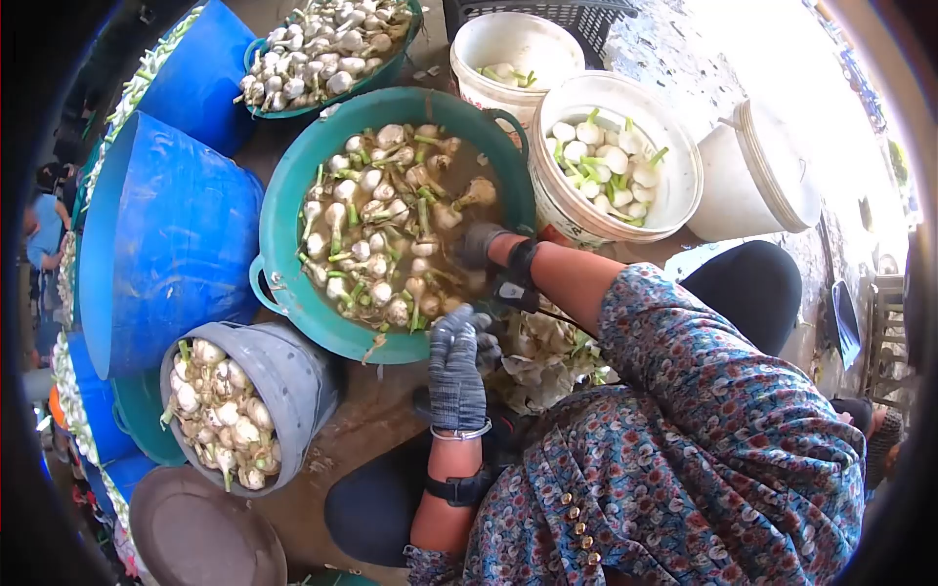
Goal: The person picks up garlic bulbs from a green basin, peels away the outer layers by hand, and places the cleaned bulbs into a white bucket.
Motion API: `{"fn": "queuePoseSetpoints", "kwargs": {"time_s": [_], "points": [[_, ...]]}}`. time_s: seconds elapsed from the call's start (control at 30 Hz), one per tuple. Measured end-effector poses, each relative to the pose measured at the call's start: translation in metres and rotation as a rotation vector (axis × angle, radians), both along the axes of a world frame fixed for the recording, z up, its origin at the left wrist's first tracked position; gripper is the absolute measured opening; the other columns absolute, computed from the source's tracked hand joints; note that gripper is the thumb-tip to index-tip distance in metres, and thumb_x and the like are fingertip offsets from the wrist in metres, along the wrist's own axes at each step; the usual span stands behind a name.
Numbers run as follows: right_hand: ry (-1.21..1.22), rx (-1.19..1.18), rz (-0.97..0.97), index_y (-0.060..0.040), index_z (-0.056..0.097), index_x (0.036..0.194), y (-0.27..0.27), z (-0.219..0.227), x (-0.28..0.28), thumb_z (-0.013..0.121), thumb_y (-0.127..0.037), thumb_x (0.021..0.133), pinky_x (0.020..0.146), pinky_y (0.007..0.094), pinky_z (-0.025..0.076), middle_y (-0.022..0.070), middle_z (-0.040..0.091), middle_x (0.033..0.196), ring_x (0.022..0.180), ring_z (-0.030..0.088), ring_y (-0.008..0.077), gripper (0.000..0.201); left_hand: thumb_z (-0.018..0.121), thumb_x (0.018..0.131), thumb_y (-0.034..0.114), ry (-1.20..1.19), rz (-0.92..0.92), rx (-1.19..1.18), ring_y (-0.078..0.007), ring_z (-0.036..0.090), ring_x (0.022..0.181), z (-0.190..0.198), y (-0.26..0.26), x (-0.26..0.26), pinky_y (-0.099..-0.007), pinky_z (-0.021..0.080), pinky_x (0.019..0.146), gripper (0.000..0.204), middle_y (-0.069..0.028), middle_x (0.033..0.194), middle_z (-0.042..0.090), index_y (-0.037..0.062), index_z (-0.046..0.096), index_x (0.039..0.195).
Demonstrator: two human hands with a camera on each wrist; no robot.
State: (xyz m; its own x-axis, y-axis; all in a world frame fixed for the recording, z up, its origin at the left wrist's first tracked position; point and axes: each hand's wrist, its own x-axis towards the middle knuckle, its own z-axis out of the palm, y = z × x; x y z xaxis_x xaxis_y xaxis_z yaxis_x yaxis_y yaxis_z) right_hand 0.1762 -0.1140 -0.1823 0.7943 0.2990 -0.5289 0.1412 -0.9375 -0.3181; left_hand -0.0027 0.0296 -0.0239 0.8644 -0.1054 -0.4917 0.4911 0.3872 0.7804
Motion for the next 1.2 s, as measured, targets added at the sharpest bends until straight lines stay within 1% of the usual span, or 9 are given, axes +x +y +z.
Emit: {"fn": "queuePoseSetpoints", "kwargs": {"time_s": [0.13, 0.23, 0.37, 0.5, 0.6, 0.73, 0.77, 0.87, 1.2], "points": [[0.185, 0.145, -0.143, -0.0105, 0.062, 0.117, 0.002, 0.074, -0.019, 0.062, -0.035, 0.081, 0.091, 0.0407, 0.048, 0.0159, 0.065, 0.114, 0.102, 0.062, 0.0343, 0.044, 0.050, 0.096, 0.014, 0.041, 0.137, 0.104, -0.0150, 0.061, 0.078, -0.009, -0.003, 0.006, -0.0295, 0.055, 0.070, 0.032, -0.0109, 0.101, 0.063, 0.0049, 0.049, 0.127], [0.126, 0.334, -0.164, -0.0111, 0.057, 0.125, 0.012, 0.021, -0.022, 0.064, -0.029, 0.079, 0.094, 0.0411, 0.047, 0.0171, 0.062, 0.119, 0.108, 0.060, 0.0345, 0.049, 0.049, 0.096, 0.012, 0.003, -0.016, 0.085, -0.0135, 0.060, 0.082, -0.004, -0.018, -0.003, -0.0294, 0.053, 0.075, 0.031, -0.0103, 0.106, 0.062, 0.0035, 0.049, 0.126], [0.123, 0.321, 0.042, -0.0124, 0.048, 0.135, 0.034, 0.040, -0.058, 0.065, -0.024, 0.078, 0.096, 0.0412, 0.045, 0.0184, 0.059, 0.124, 0.113, 0.058, 0.0347, 0.061, 0.049, 0.096, 0.014, -0.204, -0.241, 0.143, -0.0160, 0.063, 0.080, -0.012, -0.030, -0.014, -0.0307, 0.054, 0.075, 0.032, -0.0123, 0.105, 0.063, 0.0012, 0.048, 0.126], [0.184, 0.384, 0.047, -0.0117, 0.041, 0.141, 0.034, 0.021, -0.051, 0.064, -0.020, 0.080, 0.092, 0.0387, 0.048, 0.0187, 0.059, 0.123, 0.111, 0.059, 0.0310, 0.066, 0.052, 0.095, 0.013, -0.061, 0.032, 0.091, -0.0145, 0.062, 0.073, -0.009, -0.016, -0.002, -0.0260, 0.054, 0.066, 0.032, -0.0102, 0.101, 0.062, 0.0015, 0.048, 0.124], [0.382, 0.708, -0.447, -0.0107, 0.045, 0.138, 0.016, 0.068, -0.051, 0.061, -0.014, 0.084, 0.075, 0.0310, 0.054, 0.0184, 0.062, 0.112, 0.092, 0.064, 0.0161, 0.056, 0.054, 0.093, 0.013, 0.013, 0.252, 0.241, -0.0149, 0.057, 0.086, -0.015, -0.004, 0.002, -0.0271, 0.051, 0.073, 0.039, -0.0090, 0.107, 0.057, 0.0052, 0.043, 0.130], [0.586, 1.369, -0.938, -0.0006, 0.052, 0.129, 0.005, 0.122, -0.087, 0.062, -0.016, 0.089, 0.083, 0.0318, 0.053, 0.0124, 0.063, 0.115, 0.097, 0.062, 0.0154, 0.044, 0.053, 0.094, 0.012, 0.054, 0.191, 0.300, -0.0172, 0.053, 0.102, -0.001, -0.007, 0.001, -0.0290, 0.048, 0.082, 0.053, -0.0110, 0.119, 0.051, 0.0107, 0.032, 0.142], [0.089, 1.075, -0.382, 0.0025, 0.055, 0.124, -0.002, 0.124, -0.095, 0.062, -0.018, 0.089, 0.086, 0.0312, 0.051, 0.0104, 0.063, 0.115, 0.099, 0.061, 0.0147, 0.041, 0.053, 0.094, 0.011, 0.070, 0.136, 0.334, -0.0174, 0.054, 0.103, 0.005, -0.010, 0.001, -0.0292, 0.049, 0.083, 0.057, -0.0114, 0.121, 0.051, 0.0127, 0.029, 0.145], [0.273, 1.176, -0.914, 0.0014, 0.060, 0.119, 0.016, 0.148, -0.114, 0.065, -0.020, 0.087, 0.088, 0.0293, 0.049, 0.0119, 0.067, 0.106, 0.095, 0.062, 0.0155, 0.038, 0.051, 0.091, 0.002, 0.090, 0.150, 0.139, -0.0186, 0.057, 0.104, 0.006, -0.027, 0.007, -0.0297, 0.051, 0.084, 0.055, -0.0095, 0.125, 0.051, 0.0137, 0.033, 0.143], [-0.446, 0.954, -0.643, -0.0029, 0.063, 0.104, -0.035, 0.181, -0.150, 0.069, -0.016, 0.086, 0.078, 0.0317, 0.051, 0.0088, 0.066, 0.091, 0.087, 0.063, 0.0155, 0.022, 0.061, 0.089, 0.005, -0.167, 0.092, 0.249, -0.0138, 0.058, 0.096, 0.000, -0.032, -0.004, -0.0278, 0.050, 0.086, 0.034, -0.0059, 0.113, 0.058, 0.0013, 0.050, 0.121]]}}
